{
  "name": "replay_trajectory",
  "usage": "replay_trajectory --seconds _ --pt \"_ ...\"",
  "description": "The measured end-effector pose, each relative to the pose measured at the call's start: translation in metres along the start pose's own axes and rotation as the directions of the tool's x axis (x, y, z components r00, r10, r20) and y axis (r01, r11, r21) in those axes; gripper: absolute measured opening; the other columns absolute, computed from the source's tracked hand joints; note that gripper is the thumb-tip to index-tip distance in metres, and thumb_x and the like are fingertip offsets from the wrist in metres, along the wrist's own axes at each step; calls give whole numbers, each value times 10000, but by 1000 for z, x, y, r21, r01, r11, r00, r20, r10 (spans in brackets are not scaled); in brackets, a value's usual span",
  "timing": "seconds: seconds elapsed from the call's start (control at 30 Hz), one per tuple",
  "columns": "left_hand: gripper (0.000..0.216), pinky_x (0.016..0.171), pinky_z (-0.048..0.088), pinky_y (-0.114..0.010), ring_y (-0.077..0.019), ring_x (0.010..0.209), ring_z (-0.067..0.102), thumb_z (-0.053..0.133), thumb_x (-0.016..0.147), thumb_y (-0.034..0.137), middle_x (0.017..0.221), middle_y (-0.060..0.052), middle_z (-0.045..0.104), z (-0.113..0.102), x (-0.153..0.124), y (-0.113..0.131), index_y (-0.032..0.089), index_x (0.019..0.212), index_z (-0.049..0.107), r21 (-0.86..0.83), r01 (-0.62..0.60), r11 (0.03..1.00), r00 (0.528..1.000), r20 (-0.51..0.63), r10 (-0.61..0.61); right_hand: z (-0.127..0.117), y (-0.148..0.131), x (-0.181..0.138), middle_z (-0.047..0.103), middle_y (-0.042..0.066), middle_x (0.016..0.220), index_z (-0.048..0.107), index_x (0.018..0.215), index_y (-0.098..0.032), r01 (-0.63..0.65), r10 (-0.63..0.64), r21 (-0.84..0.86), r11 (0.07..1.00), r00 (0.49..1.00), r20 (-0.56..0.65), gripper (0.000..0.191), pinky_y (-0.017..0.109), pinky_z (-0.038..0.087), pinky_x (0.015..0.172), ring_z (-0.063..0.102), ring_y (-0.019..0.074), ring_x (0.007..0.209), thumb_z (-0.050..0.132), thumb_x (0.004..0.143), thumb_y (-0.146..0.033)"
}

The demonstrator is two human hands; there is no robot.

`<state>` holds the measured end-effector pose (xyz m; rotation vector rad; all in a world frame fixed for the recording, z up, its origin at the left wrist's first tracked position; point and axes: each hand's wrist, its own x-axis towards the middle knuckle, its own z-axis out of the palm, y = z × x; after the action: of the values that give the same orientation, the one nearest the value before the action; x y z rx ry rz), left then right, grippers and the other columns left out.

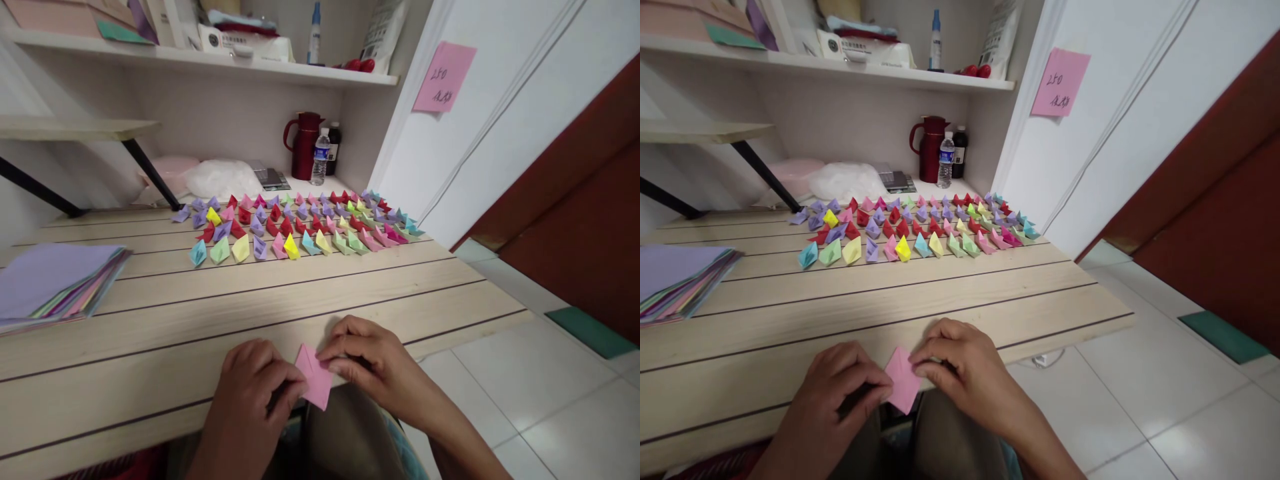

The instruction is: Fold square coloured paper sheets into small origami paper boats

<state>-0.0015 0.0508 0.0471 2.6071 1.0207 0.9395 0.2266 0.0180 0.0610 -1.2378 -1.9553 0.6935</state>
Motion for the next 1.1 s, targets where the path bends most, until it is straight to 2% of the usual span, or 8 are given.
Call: replay_trajectory --seconds 0.1,0.17,0.27,0.47,0.7,0.83,1.0,1.1 --pt "93 734 426 -351 -165 721 597 764 809 250 733 48 631 1 -1 0 268 802 673 19 -28 999 1000 2 28 -2 -1 1 676 30 980 754 986 -248 3 -3 12 1000 1000 9 134 261 496 819 646 155 931 622 982 -274" --pt "215 742 436 -354 -180 758 598 837 736 318 777 39 633 0 -3 -2 269 870 676 20 -49 999 999 10 49 -4 -1 0 666 38 1002 753 1019 -244 10 -10 11 1000 1000 25 126 262 499 818 642 163 942 676 949 -313" --pt "324 748 447 -345 -187 791 592 884 671 287 815 32 627 1 -6 -3 269 914 671 23 -59 998 998 -10 59 -6 -1 -1 654 46 1031 751 1074 -257 25 -24 -7 1000 998 59 205 270 504 841 634 178 978 737 898 -360" --pt "61 694 439 -325 -176 729 567 711 857 281 747 22 612 4 -7 1 257 833 661 24 -28 999 999 -42 29 -7 -2 -1 645 43 1029 740 1149 -295 38 -35 -44 998 997 67 250 283 507 867 632 180 991 718 911 -369" --pt "135 702 457 -334 -184 764 598 752 824 362 790 19 644 6 -9 -6 289 916 685 18 14 1000 999 35 -14 -5 -1 0 663 46 1003 761 1077 -265 28 -27 -17 999 999 43 206 290 512 850 645 182 968 686 933 -393" --pt "87 693 463 -328 -172 741 602 740 833 320 769 29 641 5 -5 -3 285 896 691 -11 37 999 999 9 -37 -2 -1 0 671 38 984 769 1020 -264 1 -1 0 1000 1000 5 151 282 506 829 651 169 941 638 972 -322" --pt "47 670 466 -317 -164 710 607 742 825 285 734 35 636 4 -3 0 287 859 710 -20 78 997 997 3 -78 -1 -1 1 674 42 987 771 1040 -273 2 -2 -7 1000 1000 5 179 276 508 813 650 167 938 601 993 -303" --pt "155 681 473 -328 -176 730 617 805 764 352 760 32 646 5 -5 -2 293 875 713 3 77 997 997 16 -77 -3 -2 0 675 50 994 769 1066 -271 14 -14 1 1000 1000 16 190 287 516 827 650 179 953 628 976 -360"
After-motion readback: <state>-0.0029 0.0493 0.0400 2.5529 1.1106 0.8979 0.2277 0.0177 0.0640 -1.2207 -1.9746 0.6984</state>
